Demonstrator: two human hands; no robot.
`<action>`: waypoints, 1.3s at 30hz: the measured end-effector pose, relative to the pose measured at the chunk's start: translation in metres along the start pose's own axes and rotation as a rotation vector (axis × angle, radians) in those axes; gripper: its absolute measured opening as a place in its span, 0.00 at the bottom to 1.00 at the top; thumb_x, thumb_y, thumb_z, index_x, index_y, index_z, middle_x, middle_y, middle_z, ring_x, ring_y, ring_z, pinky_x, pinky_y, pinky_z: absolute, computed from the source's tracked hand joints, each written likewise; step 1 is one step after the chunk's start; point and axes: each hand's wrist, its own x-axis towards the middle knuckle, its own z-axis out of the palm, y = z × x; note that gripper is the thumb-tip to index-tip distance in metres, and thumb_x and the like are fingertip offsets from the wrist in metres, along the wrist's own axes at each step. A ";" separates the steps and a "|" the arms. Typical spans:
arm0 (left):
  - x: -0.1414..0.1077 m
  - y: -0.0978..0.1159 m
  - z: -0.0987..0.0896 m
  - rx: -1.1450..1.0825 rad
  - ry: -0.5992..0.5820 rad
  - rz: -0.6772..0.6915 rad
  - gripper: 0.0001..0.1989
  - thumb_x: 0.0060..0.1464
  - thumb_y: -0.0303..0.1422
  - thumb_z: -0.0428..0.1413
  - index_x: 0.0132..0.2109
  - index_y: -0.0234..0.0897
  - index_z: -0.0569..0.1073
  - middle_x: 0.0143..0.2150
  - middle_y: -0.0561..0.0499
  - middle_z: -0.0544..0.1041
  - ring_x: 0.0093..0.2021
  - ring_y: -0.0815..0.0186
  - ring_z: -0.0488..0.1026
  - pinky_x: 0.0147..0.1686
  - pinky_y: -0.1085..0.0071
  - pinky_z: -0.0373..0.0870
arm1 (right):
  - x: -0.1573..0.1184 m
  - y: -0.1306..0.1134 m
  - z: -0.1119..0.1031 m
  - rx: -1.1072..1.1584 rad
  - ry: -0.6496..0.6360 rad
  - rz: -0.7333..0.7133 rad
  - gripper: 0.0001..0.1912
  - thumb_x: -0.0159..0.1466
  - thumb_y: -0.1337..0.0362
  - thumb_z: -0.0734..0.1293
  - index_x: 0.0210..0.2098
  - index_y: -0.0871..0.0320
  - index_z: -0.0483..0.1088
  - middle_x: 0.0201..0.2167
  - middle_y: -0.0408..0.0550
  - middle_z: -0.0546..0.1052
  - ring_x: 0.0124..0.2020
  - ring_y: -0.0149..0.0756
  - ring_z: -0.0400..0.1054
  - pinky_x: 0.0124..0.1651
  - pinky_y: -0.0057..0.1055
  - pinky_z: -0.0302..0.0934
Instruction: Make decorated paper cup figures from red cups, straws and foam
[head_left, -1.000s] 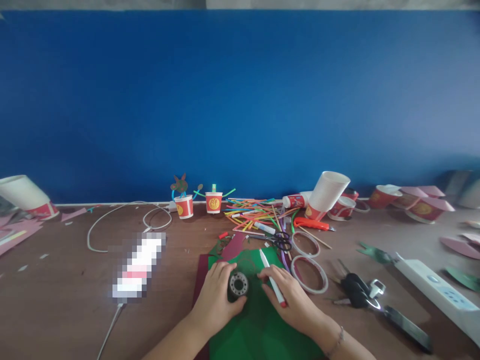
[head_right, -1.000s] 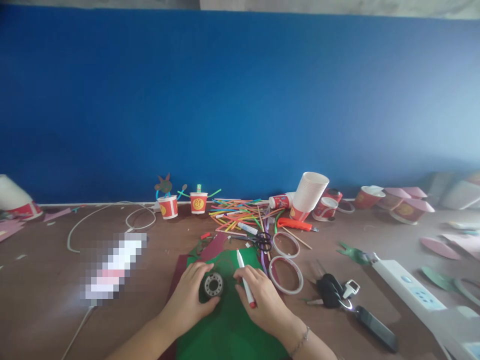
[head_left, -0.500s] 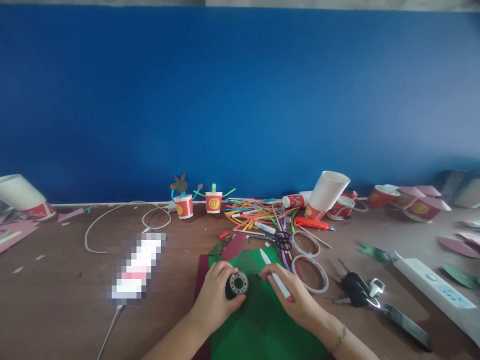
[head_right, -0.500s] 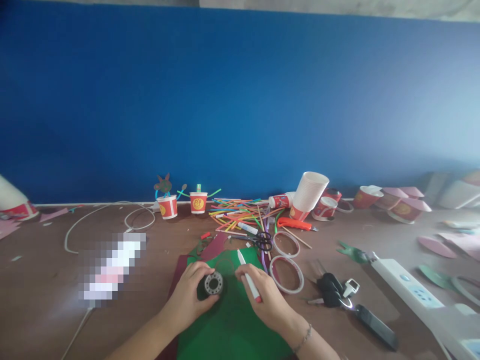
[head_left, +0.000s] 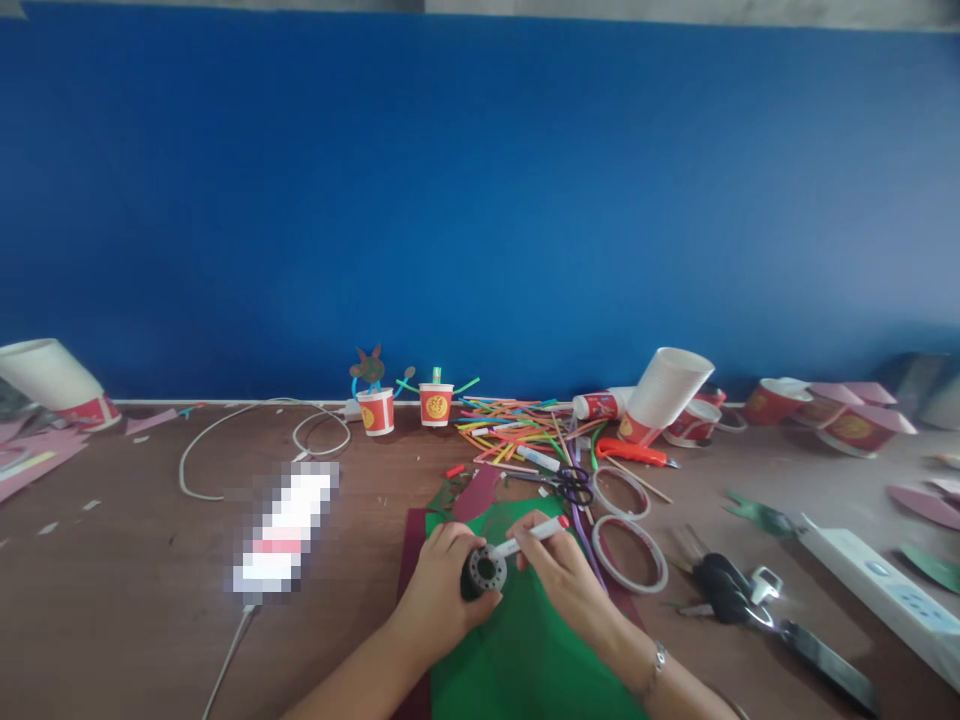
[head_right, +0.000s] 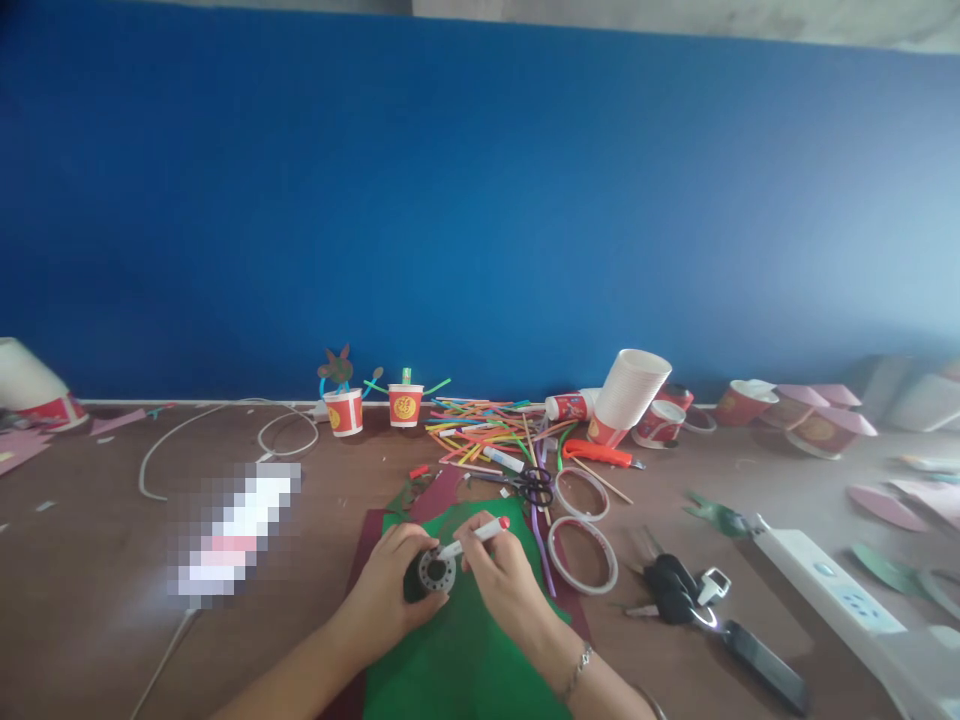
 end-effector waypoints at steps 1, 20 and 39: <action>0.000 0.000 0.000 0.001 -0.002 -0.005 0.20 0.41 0.30 0.61 0.44 0.39 0.68 0.43 0.47 0.70 0.46 0.57 0.67 0.47 0.61 0.64 | 0.000 0.002 0.002 -0.012 -0.011 -0.008 0.18 0.65 0.53 0.57 0.24 0.57 0.62 0.21 0.40 0.64 0.25 0.30 0.58 0.30 0.27 0.54; 0.001 0.001 -0.001 0.006 0.016 -0.006 0.19 0.41 0.32 0.62 0.42 0.39 0.69 0.42 0.48 0.71 0.46 0.58 0.67 0.47 0.62 0.64 | -0.003 0.004 0.001 0.561 0.043 0.130 0.13 0.61 0.54 0.61 0.27 0.56 0.63 0.22 0.41 0.63 0.29 0.35 0.62 0.37 0.31 0.58; 0.001 -0.002 0.002 0.020 0.013 0.032 0.21 0.39 0.29 0.63 0.44 0.38 0.68 0.43 0.48 0.71 0.46 0.57 0.66 0.48 0.60 0.63 | 0.006 0.009 -0.001 0.887 -0.023 0.348 0.11 0.57 0.55 0.66 0.28 0.57 0.70 0.21 0.41 0.66 0.30 0.35 0.63 0.40 0.31 0.56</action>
